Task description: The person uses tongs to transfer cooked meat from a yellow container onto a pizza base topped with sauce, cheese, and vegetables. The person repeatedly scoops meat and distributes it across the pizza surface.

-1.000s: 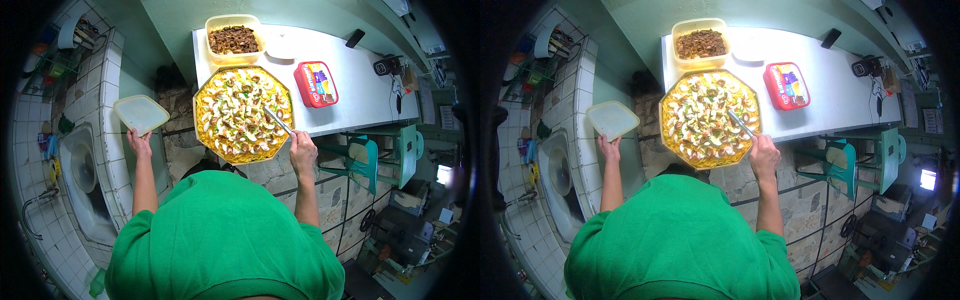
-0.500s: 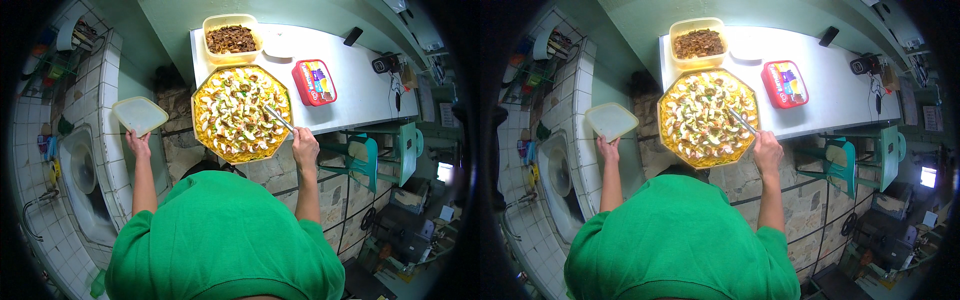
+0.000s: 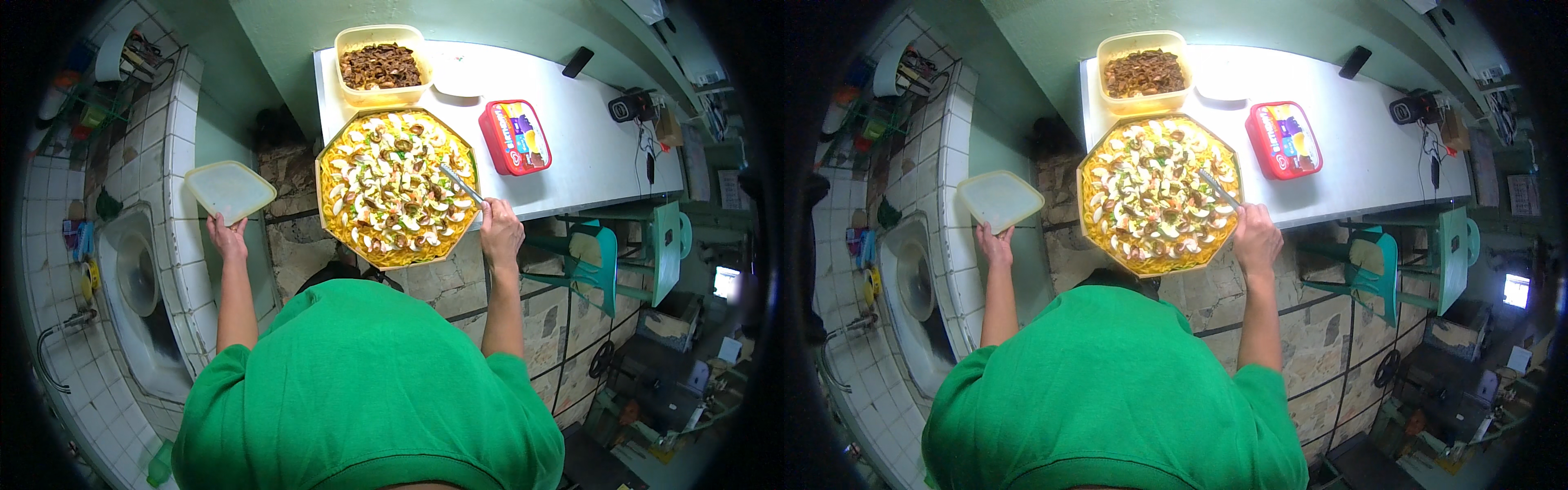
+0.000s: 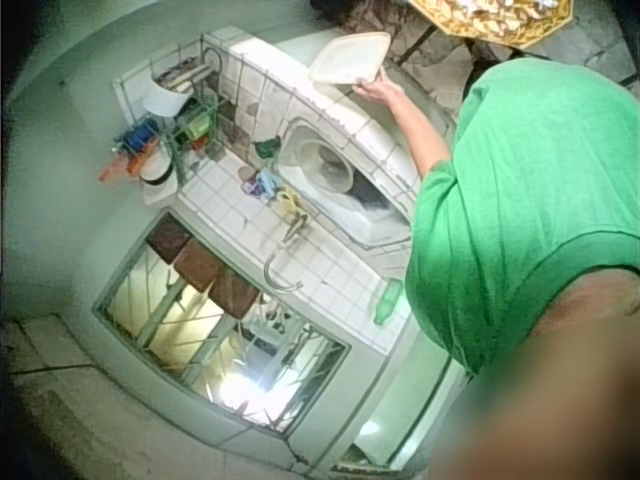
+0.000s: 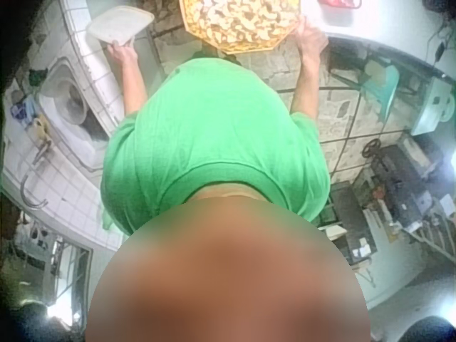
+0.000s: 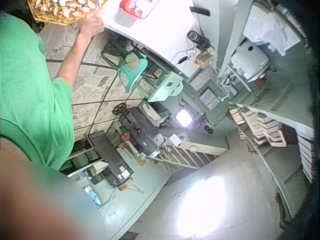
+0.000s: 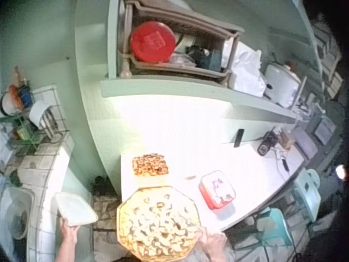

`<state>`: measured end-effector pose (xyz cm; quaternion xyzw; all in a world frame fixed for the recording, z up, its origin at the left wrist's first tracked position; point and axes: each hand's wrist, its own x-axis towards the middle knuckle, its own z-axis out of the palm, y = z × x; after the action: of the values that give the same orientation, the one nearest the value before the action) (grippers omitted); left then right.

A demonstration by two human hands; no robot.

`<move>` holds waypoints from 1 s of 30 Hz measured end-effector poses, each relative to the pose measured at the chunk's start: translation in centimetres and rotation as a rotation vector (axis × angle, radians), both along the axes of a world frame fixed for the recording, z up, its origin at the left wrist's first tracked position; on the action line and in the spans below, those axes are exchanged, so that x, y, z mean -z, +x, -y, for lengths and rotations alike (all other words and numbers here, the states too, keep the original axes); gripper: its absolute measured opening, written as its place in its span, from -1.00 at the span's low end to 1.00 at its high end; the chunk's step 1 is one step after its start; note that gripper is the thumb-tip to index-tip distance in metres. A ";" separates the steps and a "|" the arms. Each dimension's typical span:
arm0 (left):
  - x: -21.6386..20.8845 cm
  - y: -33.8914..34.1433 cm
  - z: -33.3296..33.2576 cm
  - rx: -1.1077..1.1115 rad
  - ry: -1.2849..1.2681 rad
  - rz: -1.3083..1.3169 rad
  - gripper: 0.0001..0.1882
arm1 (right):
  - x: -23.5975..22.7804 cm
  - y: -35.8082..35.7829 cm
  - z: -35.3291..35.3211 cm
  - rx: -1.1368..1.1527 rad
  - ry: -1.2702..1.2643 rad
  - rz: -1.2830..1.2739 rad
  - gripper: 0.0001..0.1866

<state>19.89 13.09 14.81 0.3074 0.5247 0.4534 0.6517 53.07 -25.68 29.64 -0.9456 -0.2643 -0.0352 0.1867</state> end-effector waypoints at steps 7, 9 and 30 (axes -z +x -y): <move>-0.2 0.0 -0.3 -0.025 0.005 -0.005 -0.54 | 0.7 -0.6 -0.2 -0.042 -0.164 -0.042 -0.79; -0.1 -0.1 -0.4 -0.012 0.016 0.000 -0.54 | 0.9 -0.8 -0.2 -0.050 -0.156 -0.042 -0.80; 0.2 -0.1 -0.4 -0.030 -0.025 -0.001 -0.52 | 0.9 1.1 -0.6 0.001 -0.113 0.014 -0.81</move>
<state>19.84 13.53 14.61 0.2916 0.5352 0.4563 0.6483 54.16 -25.06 28.69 -0.9545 -0.2665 -0.0270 0.1310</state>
